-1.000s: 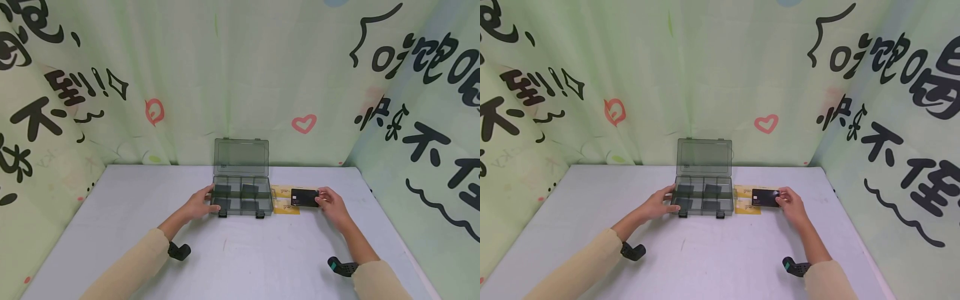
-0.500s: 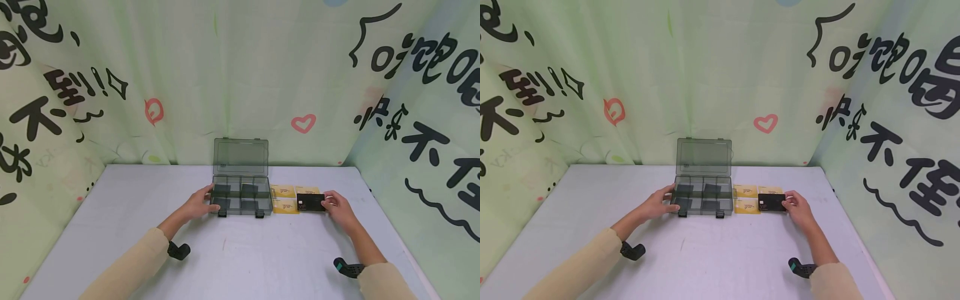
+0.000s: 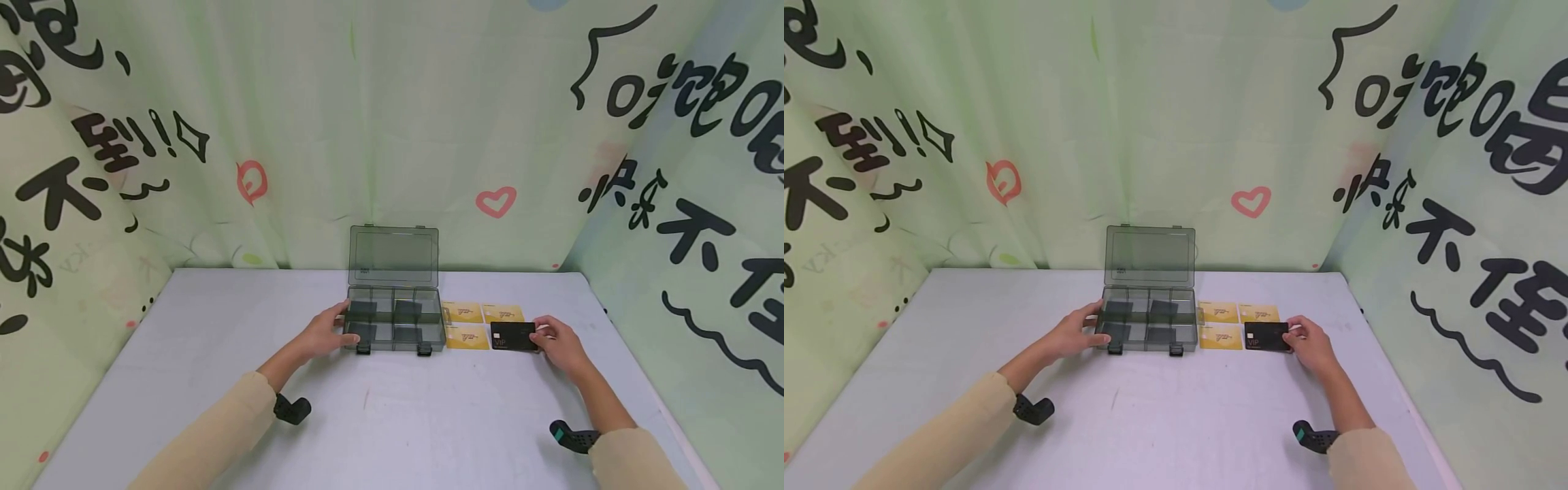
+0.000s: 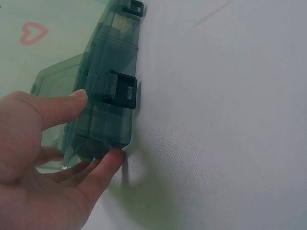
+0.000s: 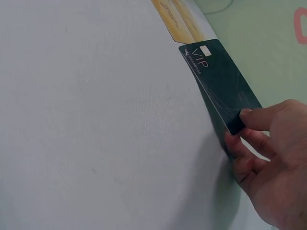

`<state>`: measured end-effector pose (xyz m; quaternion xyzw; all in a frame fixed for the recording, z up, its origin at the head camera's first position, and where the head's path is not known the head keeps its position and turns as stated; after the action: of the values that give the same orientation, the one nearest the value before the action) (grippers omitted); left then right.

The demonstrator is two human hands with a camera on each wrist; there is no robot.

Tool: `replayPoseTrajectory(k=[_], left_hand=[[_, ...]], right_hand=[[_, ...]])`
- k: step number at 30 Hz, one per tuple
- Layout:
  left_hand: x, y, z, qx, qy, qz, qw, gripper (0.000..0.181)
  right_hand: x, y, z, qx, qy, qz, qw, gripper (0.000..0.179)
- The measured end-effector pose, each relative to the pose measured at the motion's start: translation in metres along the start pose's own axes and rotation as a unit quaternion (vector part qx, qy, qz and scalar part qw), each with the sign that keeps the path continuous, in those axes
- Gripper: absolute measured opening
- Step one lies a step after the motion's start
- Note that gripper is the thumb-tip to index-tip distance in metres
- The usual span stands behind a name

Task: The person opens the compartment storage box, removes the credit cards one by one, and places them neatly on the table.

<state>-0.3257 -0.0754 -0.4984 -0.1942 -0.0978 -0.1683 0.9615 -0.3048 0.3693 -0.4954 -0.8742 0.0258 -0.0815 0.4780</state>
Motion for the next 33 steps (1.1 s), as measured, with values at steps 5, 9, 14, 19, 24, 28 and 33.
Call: replayPoseTrajectory(k=[5, 9, 14, 19, 24, 28, 33], left_hand=[[0.000, 0.000, 0.000, 0.002, -0.001, -0.001, 1.0000, 0.084], [0.000, 0.000, 0.001, -0.002, 0.002, -0.001, 1.0000, 0.085], [0.000, -0.001, 0.002, -0.001, 0.001, 0.001, 1.0000, 0.085], [-0.001, -0.001, 0.001, 0.003, 0.001, 0.000, 1.0000, 0.085], [-0.001, 0.000, 0.000, 0.002, 0.000, 0.001, 1.0000, 0.085], [0.000, 0.000, 0.000, 0.001, 0.000, 0.002, 1.0000, 0.085], [0.000, 0.000, 0.000, 0.004, 0.001, 0.002, 1.0000, 0.085]], right_hand=[[-0.002, -0.001, -0.001, 0.029, -0.006, -0.007, 0.9995, 0.030], [-0.003, -0.003, -0.002, 0.049, -0.002, -0.005, 0.9988, 0.031], [-0.005, 0.000, -0.002, 0.062, 0.018, -0.010, 0.9979, 0.032], [-0.008, 0.001, -0.004, 0.090, 0.021, -0.001, 0.9957, 0.029], [-0.009, 0.003, -0.004, 0.107, 0.024, -0.001, 0.9939, 0.025], [-0.009, 0.003, -0.006, 0.119, 0.021, -0.003, 0.9926, 0.023], [-0.007, 0.004, -0.010, 0.126, 0.032, -0.017, 0.9914, 0.024]])
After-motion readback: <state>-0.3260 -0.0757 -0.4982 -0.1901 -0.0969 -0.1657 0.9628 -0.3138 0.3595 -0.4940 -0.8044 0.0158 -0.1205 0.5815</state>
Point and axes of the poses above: each hand's wrist, its own x-axis away from the middle knuckle, its own y-axis out of the palm, z = x × y, the point moved 10 cm from there along -x, towards the middle knuckle, and after that the axes turned 12 degrees about x, right-handed, at the moved point
